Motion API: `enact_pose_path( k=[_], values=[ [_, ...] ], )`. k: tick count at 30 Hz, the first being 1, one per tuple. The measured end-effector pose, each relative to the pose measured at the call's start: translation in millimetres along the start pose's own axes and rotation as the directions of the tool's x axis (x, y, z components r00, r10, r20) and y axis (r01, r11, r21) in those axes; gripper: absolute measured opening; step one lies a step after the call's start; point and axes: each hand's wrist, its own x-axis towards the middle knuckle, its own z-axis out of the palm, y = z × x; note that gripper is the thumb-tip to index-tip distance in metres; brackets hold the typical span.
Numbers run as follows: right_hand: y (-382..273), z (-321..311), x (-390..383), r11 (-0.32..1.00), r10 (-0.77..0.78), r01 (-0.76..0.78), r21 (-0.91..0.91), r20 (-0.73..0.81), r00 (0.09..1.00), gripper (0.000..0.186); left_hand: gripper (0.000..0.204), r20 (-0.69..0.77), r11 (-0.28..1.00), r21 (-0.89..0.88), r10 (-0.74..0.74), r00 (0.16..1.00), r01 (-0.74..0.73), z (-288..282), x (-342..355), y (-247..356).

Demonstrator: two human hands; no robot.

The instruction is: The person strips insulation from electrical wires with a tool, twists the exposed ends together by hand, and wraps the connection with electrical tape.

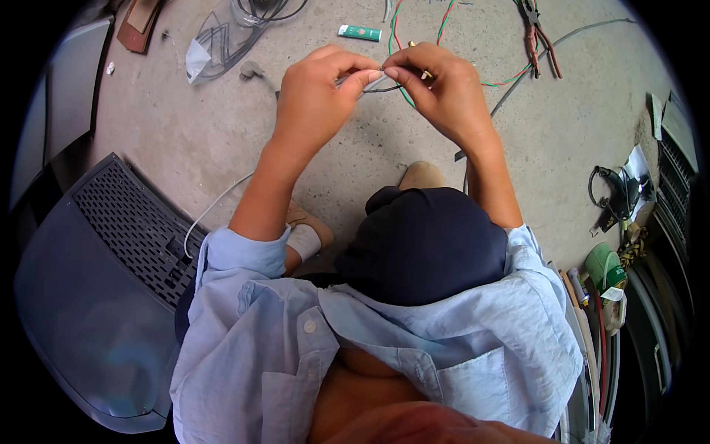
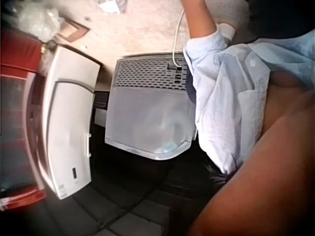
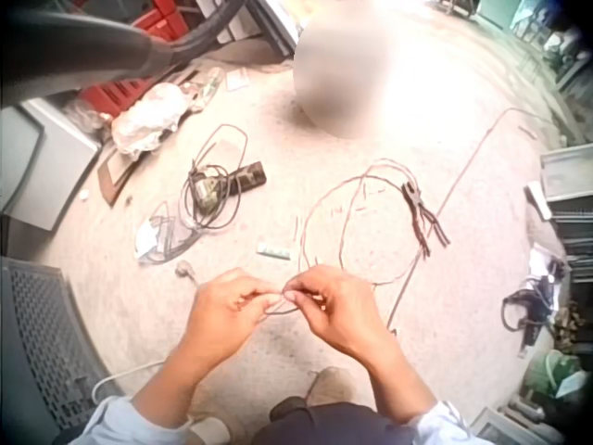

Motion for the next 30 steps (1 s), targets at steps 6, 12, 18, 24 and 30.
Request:
enact_pose_path(
  k=[6, 12, 18, 24, 30],
  values=[
    [5, -2, 1, 0.996, 0.020, -0.023, 0.092, 0.031, 0.999, 0.011, 0.020, 0.150, 0.949, -0.259, -0.145, 0.978, 0.180, -9, 2, -4],
    [1, -4, 2, 0.986, 0.043, -0.047, 0.159, 0.030, 0.999, 0.010, 0.016, 0.100, 0.957, -0.235, -0.151, 0.983, 0.171, -8, 3, -1],
    [9, -3, 3, 0.995, -0.035, 0.032, 0.094, 0.030, 0.999, 0.009, 0.014, 0.067, 0.989, -0.135, -0.056, 0.996, 0.065, -6, 2, 0],
    [14, -4, 4, 0.996, -0.080, 0.078, 0.033, 0.057, 0.995, 0.008, 0.013, 0.082, 0.981, -0.174, -0.067, 0.994, 0.081, -2, -1, -3],
    [13, -6, 4, 0.998, -0.059, 0.060, -0.005, 0.093, 0.994, 0.009, 0.013, 0.073, 0.992, -0.118, -0.040, 0.996, 0.049, -2, -1, 0]
  ],
)
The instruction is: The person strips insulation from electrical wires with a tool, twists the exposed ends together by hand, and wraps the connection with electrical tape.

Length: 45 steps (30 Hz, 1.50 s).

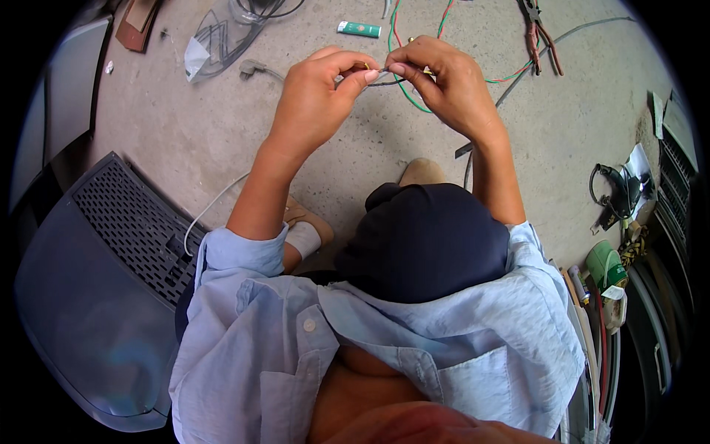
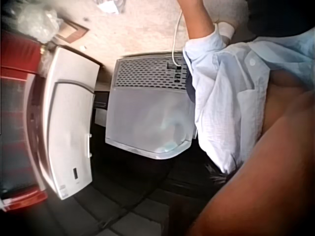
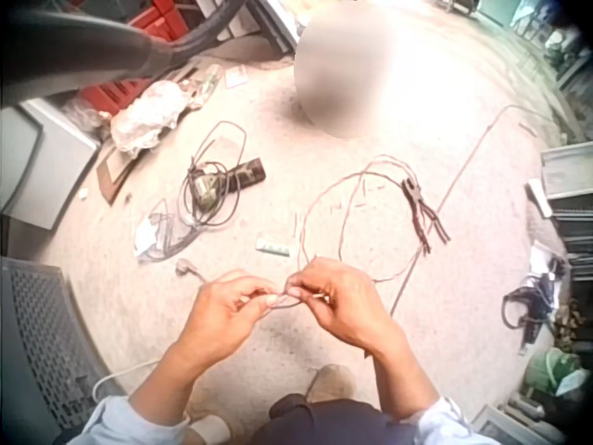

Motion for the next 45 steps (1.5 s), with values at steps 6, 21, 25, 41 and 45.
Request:
enact_pose_path(
  k=[6, 21, 25, 41, 45],
  values=[
    [1, -1, -1, 1.000, 0.004, -0.004, 0.017, 0.044, 0.999, 0.008, 0.013, -0.004, 0.996, 0.084, 0.043, 0.999, -0.042, 1, -1, 0],
    [3, 4, -2, 0.988, -0.019, 0.015, 0.154, 0.021, 1.000, 0.010, 0.012, -0.034, 0.997, 0.071, 0.027, 0.999, -0.025, 1, -5, 1],
    [0, 5, -3, 0.988, -0.016, 0.016, 0.150, 0.001, 1.000, 0.010, 0.011, -0.095, 0.997, 0.065, 0.058, 0.994, -0.052, 7, -5, 1],
    [6, 3, -5, 0.987, 0.051, -0.061, 0.146, 0.068, 0.996, 0.011, 0.011, -0.053, 0.991, 0.064, 0.123, 0.991, -0.119, 5, -4, -2],
    [10, 3, -6, 0.978, 0.057, -0.071, 0.198, 0.077, 0.995, 0.014, 0.012, -0.036, 1.000, 0.006, 0.026, 0.999, -0.025, 6, -4, -2]
  ],
)
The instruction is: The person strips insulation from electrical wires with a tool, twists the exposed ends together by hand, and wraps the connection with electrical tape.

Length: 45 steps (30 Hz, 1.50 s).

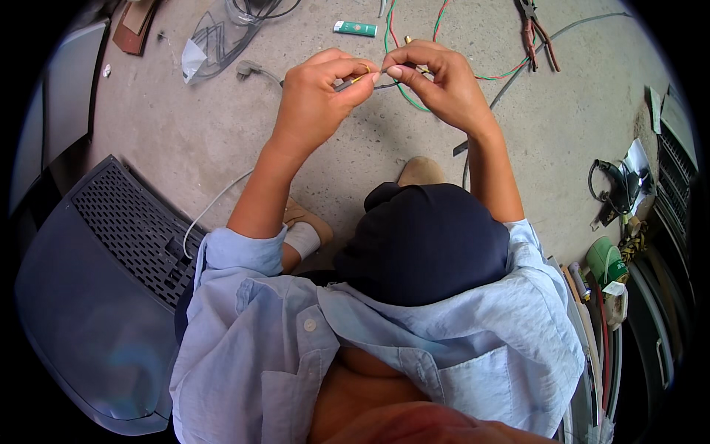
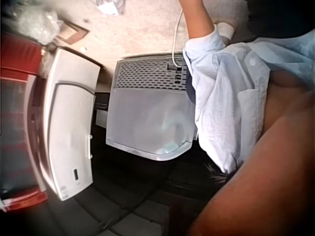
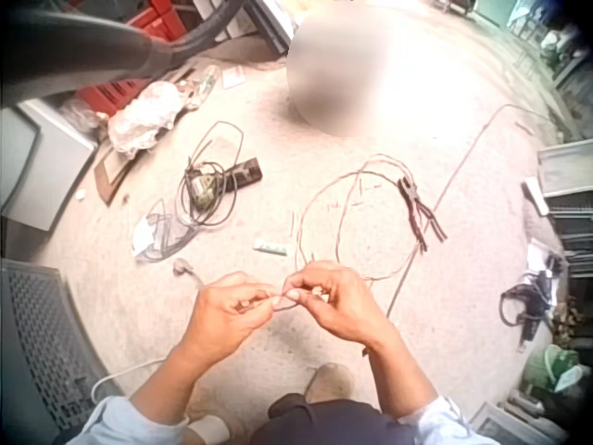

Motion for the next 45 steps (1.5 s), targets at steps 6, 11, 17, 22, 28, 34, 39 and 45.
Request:
enact_pose_path(
  k=[6, 11, 17, 22, 28, 34, 39, 45],
  values=[
    [2, 2, 1, 0.999, 0.031, -0.031, -0.032, -0.010, 0.999, 0.015, 0.012, -0.030, 0.999, 0.032, 0.018, 0.999, -0.017, 3, 0, -3],
    [2, 3, 2, 0.998, -0.021, 0.020, -0.056, -0.025, 0.999, 0.013, 0.013, -0.012, 0.999, 0.030, 0.030, 0.999, -0.030, 2, 1, -3],
    [4, 6, 1, 0.993, 0.002, -0.003, -0.119, -0.004, 1.000, 0.014, 0.013, -0.034, 0.997, 0.082, 0.000, 0.999, 0.003, 5, -1, 0],
    [-2, 3, 0, 0.987, 0.016, -0.018, -0.161, -0.012, 1.000, 0.016, 0.015, -0.020, 0.999, 0.031, 0.005, 1.000, -0.005, 9, -2, -7],
    [-1, 4, 1, 0.993, 0.093, -0.092, 0.071, -0.017, 0.995, 0.018, 0.020, 0.095, 0.953, -0.154, -0.251, 0.963, 0.263, -2, 2, -8],
    [-1, 3, 3, 1.000, 0.006, -0.005, 0.027, -0.028, 1.000, 0.010, 0.020, 0.106, 0.944, -0.186, -0.258, 0.960, 0.274, -7, 3, -7],
    [5, 5, 4, 0.998, -0.035, 0.032, -0.052, -0.058, 0.998, 0.014, 0.019, 0.076, 0.964, -0.162, -0.200, 0.977, 0.210, -5, 3, -10],
    [3, 7, 3, 0.989, -0.021, 0.011, -0.146, -0.069, 0.997, 0.015, 0.020, 0.068, 0.962, -0.163, -0.209, 0.976, 0.218, -2, 1, -9]
  ],
)
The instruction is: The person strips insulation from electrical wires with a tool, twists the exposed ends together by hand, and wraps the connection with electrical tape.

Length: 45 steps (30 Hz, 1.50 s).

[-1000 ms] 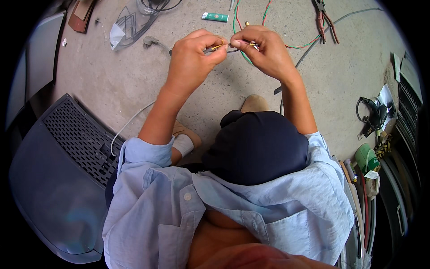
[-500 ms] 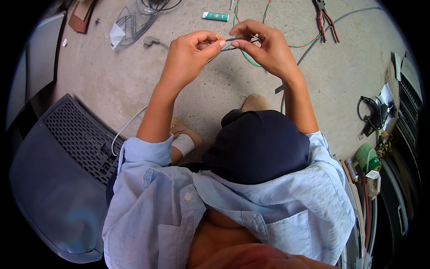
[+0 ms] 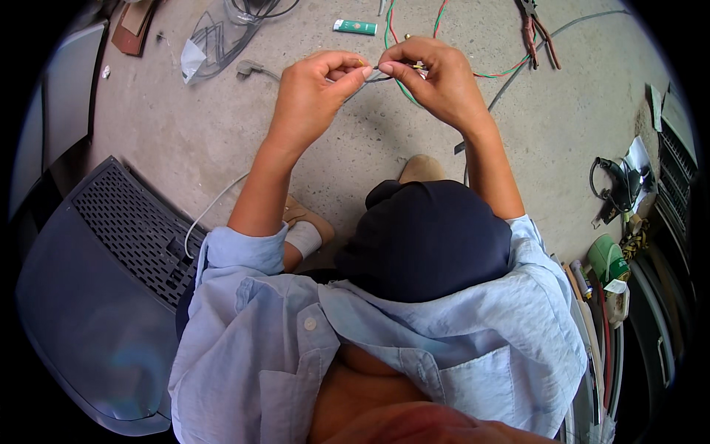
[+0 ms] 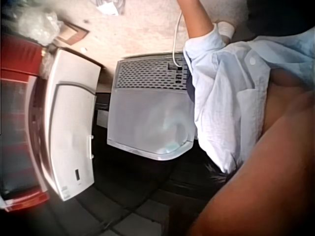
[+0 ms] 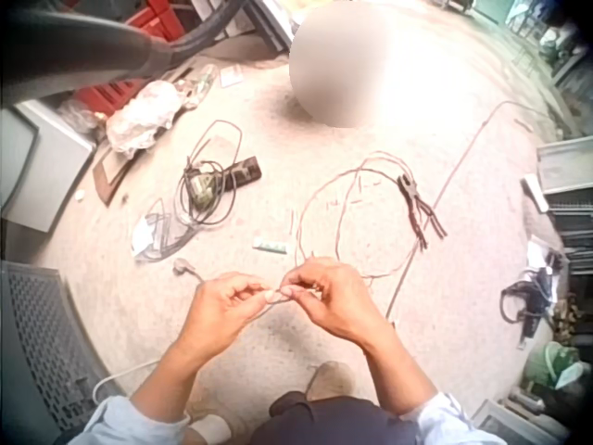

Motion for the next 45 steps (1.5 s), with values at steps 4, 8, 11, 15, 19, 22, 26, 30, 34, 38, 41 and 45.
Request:
enact_pose_path(
  k=[4, 8, 11, 15, 19, 22, 26, 30, 34, 38, 41, 45],
  values=[
    [0, 2, -2, 0.998, 0.006, -0.006, -0.063, 0.014, 1.000, 0.016, 0.021, 0.013, 1.000, -0.015, -0.009, 1.000, 0.009, 1, -2, -1],
    [-2, 1, -1, 0.989, 0.050, -0.051, 0.142, 0.013, 0.999, 0.017, 0.023, 0.053, 0.992, -0.100, -0.074, 0.996, 0.079, -3, 1, -4],
    [3, 2, 0, 0.978, 0.002, 0.005, 0.210, -0.033, 0.999, 0.017, 0.023, 0.066, 0.976, -0.213, -0.035, 0.997, 0.048, -6, 5, -7],
    [2, -1, 1, 0.996, -0.039, 0.040, 0.080, -0.017, 0.999, 0.014, 0.023, 0.105, 0.942, -0.309, -0.105, 0.989, 0.133, -9, 3, -6],
    [0, 2, -1, 0.998, -0.053, 0.053, -0.017, -0.027, 0.998, 0.011, 0.022, 0.130, 0.941, -0.304, -0.114, 0.985, 0.149, -9, 3, -8],
    [0, 3, -1, 0.997, -0.063, 0.060, -0.052, -0.040, 0.997, 0.010, 0.022, 0.132, 0.944, -0.297, -0.110, 0.985, 0.145, -8, 3, -9],
    [-2, 2, -2, 0.992, -0.074, 0.068, -0.102, -0.054, 0.996, 0.009, 0.022, 0.146, 0.943, -0.302, -0.101, 0.984, 0.141, -6, 3, -10],
    [-6, 1, -2, 0.983, -0.073, 0.063, -0.172, -0.050, 0.996, 0.009, 0.023, 0.142, 0.931, -0.327, -0.120, 0.983, 0.161, -5, 2, -9],
    [-3, 2, -3, 0.981, -0.090, 0.081, -0.174, -0.041, 0.995, 0.010, 0.023, 0.142, 0.931, -0.328, -0.121, 0.983, 0.161, -4, 2, -9],
    [-10, 3, -2, 0.989, 0.035, -0.027, 0.149, -0.052, 0.998, 0.010, 0.023, 0.134, 0.924, -0.334, -0.149, 0.980, 0.186, -6, 5, -12],
    [-3, 0, -1, 0.996, -0.070, 0.070, 0.063, 0.002, 0.998, 0.011, 0.022, 0.151, 0.920, -0.341, -0.150, 0.977, 0.194, -9, 5, -10],
    [-1, 2, -1, 0.992, -0.118, 0.117, -0.043, -0.033, 0.992, 0.009, 0.022, 0.165, 0.928, -0.325, -0.136, 0.977, 0.184, -8, 5, -11]
  ],
)
